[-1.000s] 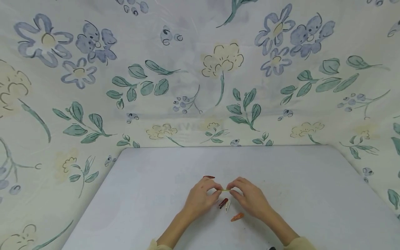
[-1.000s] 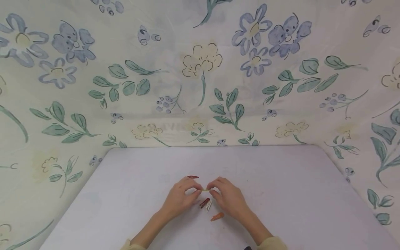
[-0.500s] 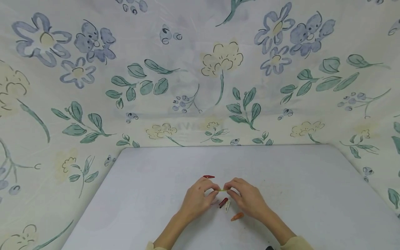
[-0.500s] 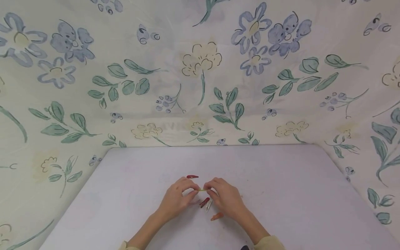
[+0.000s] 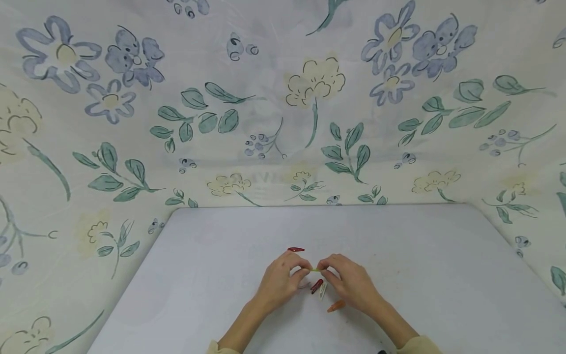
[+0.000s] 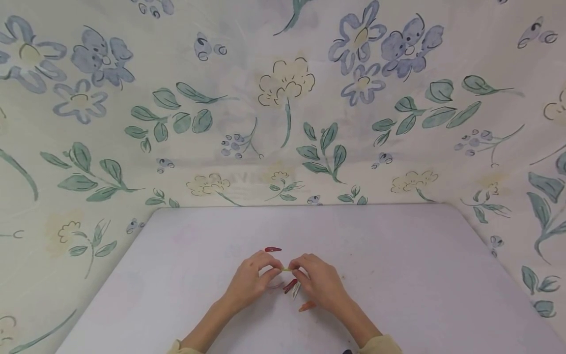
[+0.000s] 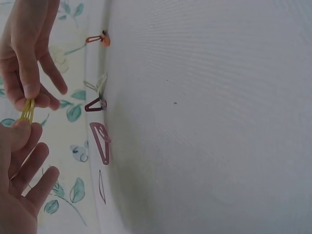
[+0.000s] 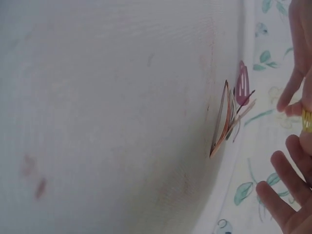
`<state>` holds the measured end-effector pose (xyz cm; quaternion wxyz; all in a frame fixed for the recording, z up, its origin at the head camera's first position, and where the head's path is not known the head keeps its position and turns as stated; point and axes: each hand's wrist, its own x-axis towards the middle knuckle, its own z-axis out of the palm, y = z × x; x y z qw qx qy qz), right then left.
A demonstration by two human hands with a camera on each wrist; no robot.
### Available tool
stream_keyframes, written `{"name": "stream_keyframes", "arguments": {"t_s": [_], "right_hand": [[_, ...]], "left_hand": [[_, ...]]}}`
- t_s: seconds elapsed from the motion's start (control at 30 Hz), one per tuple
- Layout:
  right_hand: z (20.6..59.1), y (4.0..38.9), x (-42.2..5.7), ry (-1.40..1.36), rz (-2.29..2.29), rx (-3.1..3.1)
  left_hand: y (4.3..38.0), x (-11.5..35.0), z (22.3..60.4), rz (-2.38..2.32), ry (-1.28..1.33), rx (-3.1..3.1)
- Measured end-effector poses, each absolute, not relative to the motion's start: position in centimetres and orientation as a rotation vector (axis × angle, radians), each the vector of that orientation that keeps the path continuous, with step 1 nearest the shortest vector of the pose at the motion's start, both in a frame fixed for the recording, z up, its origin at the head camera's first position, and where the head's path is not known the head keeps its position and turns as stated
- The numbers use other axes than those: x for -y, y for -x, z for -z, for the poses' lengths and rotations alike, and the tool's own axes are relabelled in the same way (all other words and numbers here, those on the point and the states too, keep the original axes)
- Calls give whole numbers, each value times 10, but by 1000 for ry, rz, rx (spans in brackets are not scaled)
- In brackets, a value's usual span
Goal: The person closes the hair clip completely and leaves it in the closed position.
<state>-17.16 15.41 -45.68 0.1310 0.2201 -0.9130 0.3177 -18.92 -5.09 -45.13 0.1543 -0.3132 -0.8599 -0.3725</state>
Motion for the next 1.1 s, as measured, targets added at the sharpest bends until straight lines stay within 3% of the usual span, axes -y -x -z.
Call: {"name": "stream_keyframes", "arguments": {"t_s": [0.63,1.1], "right_hand": [[462,172,-156,-764,-962,2613],[460,171,-154,-562,-943,2718]], "left_hand": [[188,50,460,1295,862,2512],[186,48,464,1177,842,2501]]}}
